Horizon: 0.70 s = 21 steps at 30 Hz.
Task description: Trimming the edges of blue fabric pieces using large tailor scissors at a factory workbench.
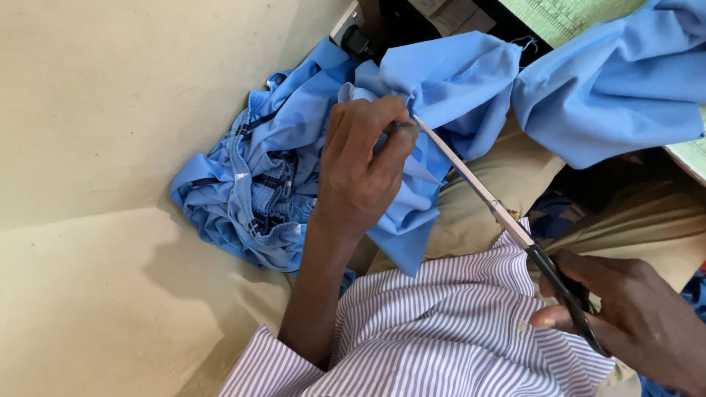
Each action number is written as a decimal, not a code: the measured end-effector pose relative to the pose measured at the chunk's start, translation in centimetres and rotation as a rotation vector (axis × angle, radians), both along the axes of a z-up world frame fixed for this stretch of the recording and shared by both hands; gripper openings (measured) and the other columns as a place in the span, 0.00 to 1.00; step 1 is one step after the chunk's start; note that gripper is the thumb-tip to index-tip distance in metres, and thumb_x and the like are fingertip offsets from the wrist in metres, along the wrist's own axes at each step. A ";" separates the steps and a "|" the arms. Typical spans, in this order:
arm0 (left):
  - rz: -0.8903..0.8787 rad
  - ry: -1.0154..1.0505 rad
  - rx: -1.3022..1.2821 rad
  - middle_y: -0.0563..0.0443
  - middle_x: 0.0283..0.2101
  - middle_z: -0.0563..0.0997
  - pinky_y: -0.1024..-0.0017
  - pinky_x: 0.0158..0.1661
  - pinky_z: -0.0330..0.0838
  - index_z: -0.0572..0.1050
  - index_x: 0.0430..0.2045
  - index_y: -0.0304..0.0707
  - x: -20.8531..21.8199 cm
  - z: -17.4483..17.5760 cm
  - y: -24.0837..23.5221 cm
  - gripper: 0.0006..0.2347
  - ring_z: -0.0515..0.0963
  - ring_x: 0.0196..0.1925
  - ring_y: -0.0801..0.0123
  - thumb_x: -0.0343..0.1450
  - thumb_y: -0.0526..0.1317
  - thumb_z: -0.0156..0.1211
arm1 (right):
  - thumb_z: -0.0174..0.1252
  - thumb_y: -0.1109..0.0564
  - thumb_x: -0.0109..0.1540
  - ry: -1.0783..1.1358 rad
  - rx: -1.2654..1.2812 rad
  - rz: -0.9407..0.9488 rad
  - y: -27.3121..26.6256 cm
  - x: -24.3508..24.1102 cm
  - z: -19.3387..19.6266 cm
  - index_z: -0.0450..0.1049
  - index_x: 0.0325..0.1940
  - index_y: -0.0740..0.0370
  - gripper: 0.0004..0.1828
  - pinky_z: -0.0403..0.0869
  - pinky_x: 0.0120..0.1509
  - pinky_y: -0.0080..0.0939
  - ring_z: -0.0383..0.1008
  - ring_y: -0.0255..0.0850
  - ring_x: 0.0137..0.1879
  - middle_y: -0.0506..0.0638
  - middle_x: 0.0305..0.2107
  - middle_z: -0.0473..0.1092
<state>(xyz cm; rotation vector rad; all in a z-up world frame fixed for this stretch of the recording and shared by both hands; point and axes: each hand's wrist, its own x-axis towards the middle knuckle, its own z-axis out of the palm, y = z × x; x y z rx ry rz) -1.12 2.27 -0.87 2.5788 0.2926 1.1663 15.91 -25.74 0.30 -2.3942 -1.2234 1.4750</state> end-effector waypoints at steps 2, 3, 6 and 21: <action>-0.006 0.001 0.077 0.42 0.45 0.73 0.59 0.43 0.72 0.71 0.29 0.29 0.1 0.4 0.2 0.09 0.72 0.37 0.58 0.74 0.19 0.61 | 0.65 0.22 0.45 -0.129 -0.108 0.076 0.0 -0.2 0.2 0.81 0.36 0.35 0.26 0.77 0.34 0.37 0.85 0.34 0.24 0.33 0.21 0.84; -0.009 0.001 0.075 0.42 0.45 0.73 0.59 0.43 0.72 0.71 0.29 0.29 0.0 0.4 0.3 0.09 0.72 0.37 0.58 0.74 0.19 0.61 | 0.65 0.22 0.45 -0.129 -0.110 0.073 -0.6 0.0 0.1 0.81 0.36 0.35 0.26 0.77 0.34 0.37 0.85 0.34 0.24 0.33 0.21 0.84; -0.009 -0.006 0.092 0.40 0.46 0.75 0.59 0.42 0.73 0.73 0.30 0.27 -0.1 0.6 0.6 0.06 0.72 0.41 0.53 0.76 0.23 0.61 | 0.70 0.28 0.49 -0.095 0.070 0.000 -1.4 0.3 0.0 0.77 0.22 0.46 0.24 0.66 0.30 0.41 0.70 0.36 0.16 0.43 0.10 0.70; 0.207 0.797 0.087 0.58 0.27 0.77 0.59 0.31 0.68 0.78 0.23 0.53 4.3 -2.1 -0.2 0.10 0.81 0.31 0.60 0.70 0.50 0.70 | 0.60 0.40 0.60 0.431 0.388 -0.536 -6.1 -3.4 -4.4 0.79 0.25 0.62 0.23 0.72 0.22 0.36 0.75 0.35 0.15 0.48 0.08 0.73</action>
